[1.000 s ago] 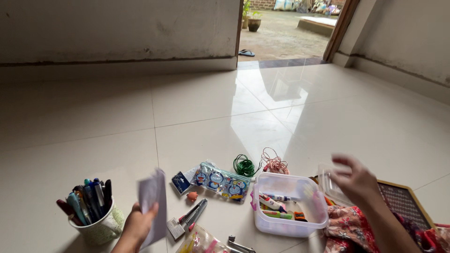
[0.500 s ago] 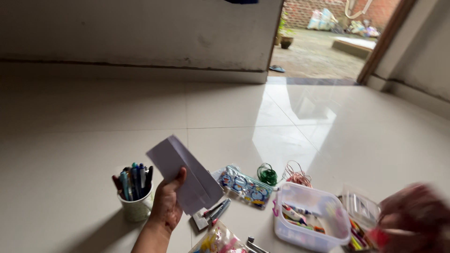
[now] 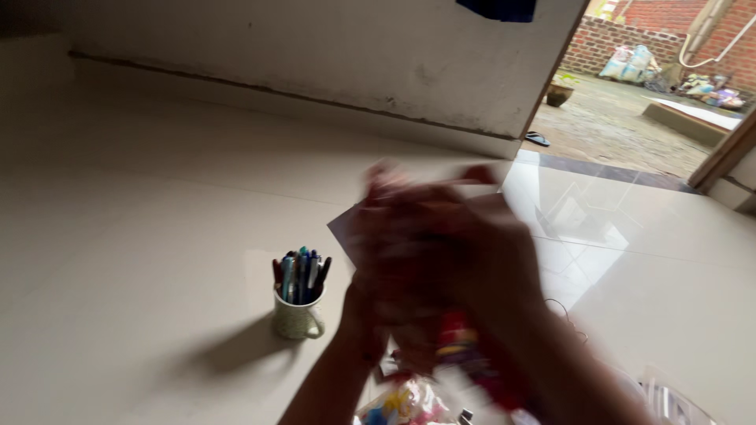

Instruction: The person organizes stationery items on a tiled floor. They place pens into a cup, fold a piece of paper, and put it into a pencil case. They also handle a small card and a mesh bag, placing items inside.

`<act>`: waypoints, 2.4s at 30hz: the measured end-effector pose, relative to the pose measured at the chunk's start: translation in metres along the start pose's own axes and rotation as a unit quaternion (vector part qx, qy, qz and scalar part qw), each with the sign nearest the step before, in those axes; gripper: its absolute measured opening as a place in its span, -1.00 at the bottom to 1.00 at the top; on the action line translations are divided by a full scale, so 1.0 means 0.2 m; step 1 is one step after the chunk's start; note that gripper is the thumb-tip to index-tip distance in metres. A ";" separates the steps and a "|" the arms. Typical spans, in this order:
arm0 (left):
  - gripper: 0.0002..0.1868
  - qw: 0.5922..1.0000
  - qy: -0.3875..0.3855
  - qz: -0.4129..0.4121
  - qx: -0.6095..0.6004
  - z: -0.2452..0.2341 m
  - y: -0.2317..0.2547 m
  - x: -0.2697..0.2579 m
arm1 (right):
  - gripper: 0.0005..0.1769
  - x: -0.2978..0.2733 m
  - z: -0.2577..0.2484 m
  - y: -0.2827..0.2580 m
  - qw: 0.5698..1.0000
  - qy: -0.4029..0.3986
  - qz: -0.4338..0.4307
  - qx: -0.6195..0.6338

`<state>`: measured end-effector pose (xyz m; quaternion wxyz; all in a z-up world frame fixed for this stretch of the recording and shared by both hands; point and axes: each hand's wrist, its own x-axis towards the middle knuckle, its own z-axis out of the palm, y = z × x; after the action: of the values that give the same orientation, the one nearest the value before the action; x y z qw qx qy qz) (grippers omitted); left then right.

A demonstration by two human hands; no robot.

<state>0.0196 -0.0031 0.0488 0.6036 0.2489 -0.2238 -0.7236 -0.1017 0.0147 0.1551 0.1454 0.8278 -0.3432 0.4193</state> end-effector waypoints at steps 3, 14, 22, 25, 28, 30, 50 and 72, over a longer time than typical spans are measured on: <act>-0.42 0.996 -0.034 -0.014 -0.079 -0.04 0.00 -0.04 | -0.66 0.03 0.26 -0.11 0.999 -0.008 -0.013 -0.044; -0.52 0.976 0.052 0.175 -0.117 0.00 0.36 -0.10 | -0.61 -0.60 0.46 0.29 0.872 0.056 0.340 0.347; -0.46 0.988 0.092 0.042 -0.120 0.00 0.20 -0.01 | -0.48 -0.55 0.50 0.42 0.710 -0.031 0.447 0.542; -0.42 0.992 0.092 0.052 -0.062 -0.03 0.14 0.03 | -0.35 -0.47 0.56 0.24 0.753 -0.064 0.395 0.523; -0.41 0.985 0.158 0.062 0.031 -0.09 0.13 0.04 | -0.32 -0.43 0.48 0.08 0.829 -0.066 0.364 0.418; -0.40 0.970 0.191 0.120 0.088 -0.13 0.12 0.05 | -0.29 -0.40 0.42 0.06 0.917 -0.055 0.358 0.169; -0.57 0.985 0.169 0.025 0.005 -0.20 0.12 0.04 | -0.81 -0.87 0.48 0.33 0.734 0.124 0.238 0.623; -0.33 0.995 -0.028 0.078 0.060 -0.06 0.03 -0.09 | -0.67 -1.00 0.52 0.62 0.684 0.327 0.336 0.559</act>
<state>0.0347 0.0129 0.0457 0.6355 0.2460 -0.3028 -0.6663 -0.2079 -0.0393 -0.0730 -0.3918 0.3954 -0.2314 0.7979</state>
